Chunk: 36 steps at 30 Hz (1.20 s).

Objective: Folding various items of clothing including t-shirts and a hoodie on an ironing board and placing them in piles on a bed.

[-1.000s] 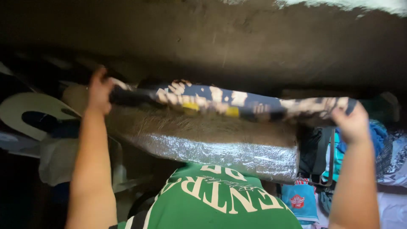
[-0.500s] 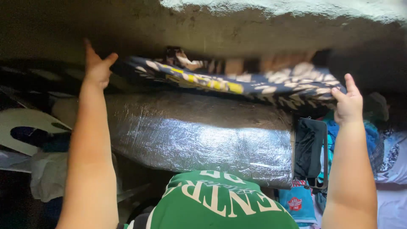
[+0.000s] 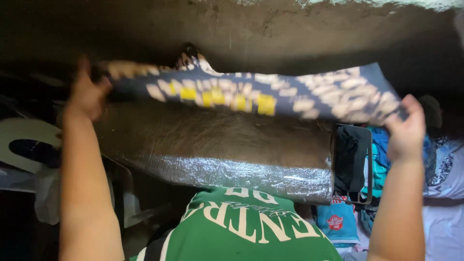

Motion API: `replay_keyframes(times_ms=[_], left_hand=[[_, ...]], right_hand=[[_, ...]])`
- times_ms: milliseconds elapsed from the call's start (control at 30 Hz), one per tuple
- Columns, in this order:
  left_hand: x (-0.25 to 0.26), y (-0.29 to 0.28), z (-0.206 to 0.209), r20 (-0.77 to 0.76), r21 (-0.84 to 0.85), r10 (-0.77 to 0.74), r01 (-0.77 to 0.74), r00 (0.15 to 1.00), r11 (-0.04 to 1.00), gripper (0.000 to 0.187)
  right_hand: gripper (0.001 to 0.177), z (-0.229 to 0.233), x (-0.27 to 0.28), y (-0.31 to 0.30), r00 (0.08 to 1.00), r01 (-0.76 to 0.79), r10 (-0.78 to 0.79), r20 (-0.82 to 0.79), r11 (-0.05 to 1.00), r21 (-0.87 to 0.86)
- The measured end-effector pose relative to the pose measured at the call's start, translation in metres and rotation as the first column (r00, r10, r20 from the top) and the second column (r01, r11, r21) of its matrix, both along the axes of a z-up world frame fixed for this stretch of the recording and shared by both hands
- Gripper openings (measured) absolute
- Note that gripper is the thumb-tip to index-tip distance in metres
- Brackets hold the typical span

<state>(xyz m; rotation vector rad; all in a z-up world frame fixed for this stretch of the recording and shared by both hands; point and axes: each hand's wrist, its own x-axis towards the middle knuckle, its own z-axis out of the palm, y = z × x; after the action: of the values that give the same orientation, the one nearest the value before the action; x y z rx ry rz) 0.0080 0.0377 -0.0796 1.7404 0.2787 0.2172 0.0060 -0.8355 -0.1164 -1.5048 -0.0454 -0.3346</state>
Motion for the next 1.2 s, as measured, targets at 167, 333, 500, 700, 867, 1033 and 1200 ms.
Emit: replay_keyframes(times_ms=[167,333,500,700,867,1033,1200], left_hand=[[-0.115,-0.010,-0.102,-0.300,0.209,-0.014,0.079,0.954,0.975,0.104],[-0.181,-0.012,-0.141,-0.377,-0.342,-0.039,-0.100,0.925,0.934,0.099],[-0.192,0.016,-0.156,-0.142,-0.428,-0.033,-0.032,0.989,0.903,0.072],[-0.142,0.018,-0.115,-0.168,-0.172,-0.065,0.035,0.984,0.984,0.059],[-0.134,-0.002,-0.128,-0.158,-0.125,-0.244,0.226,0.957,0.966,0.054],[-0.131,-0.010,-0.138,-0.110,-0.222,-0.187,0.159,0.976,0.962,0.051],[-0.123,-0.021,-0.135,-0.049,-0.369,-0.157,0.128,0.986,0.920,0.050]], right_hand=[[0.076,-0.125,-0.103,0.002,0.951,-0.038,-0.062,-0.304,0.950,-0.310],[0.077,-0.147,-0.173,0.018,0.868,-0.088,0.006,-0.497,0.986,-0.141],[0.079,-0.126,-0.197,0.021,0.864,0.009,-0.060,-0.500,0.995,-0.102],[0.069,-0.153,-0.179,0.028,0.828,0.038,-0.347,-0.440,0.818,-0.574],[0.054,-0.110,-0.100,0.126,0.876,0.130,-0.481,-0.040,0.315,-0.940],[0.039,-0.037,0.026,0.319,1.000,0.006,-0.023,-0.006,0.476,-0.880],[0.049,-0.047,0.140,0.485,0.880,-0.473,0.441,-0.179,0.849,-0.234]])
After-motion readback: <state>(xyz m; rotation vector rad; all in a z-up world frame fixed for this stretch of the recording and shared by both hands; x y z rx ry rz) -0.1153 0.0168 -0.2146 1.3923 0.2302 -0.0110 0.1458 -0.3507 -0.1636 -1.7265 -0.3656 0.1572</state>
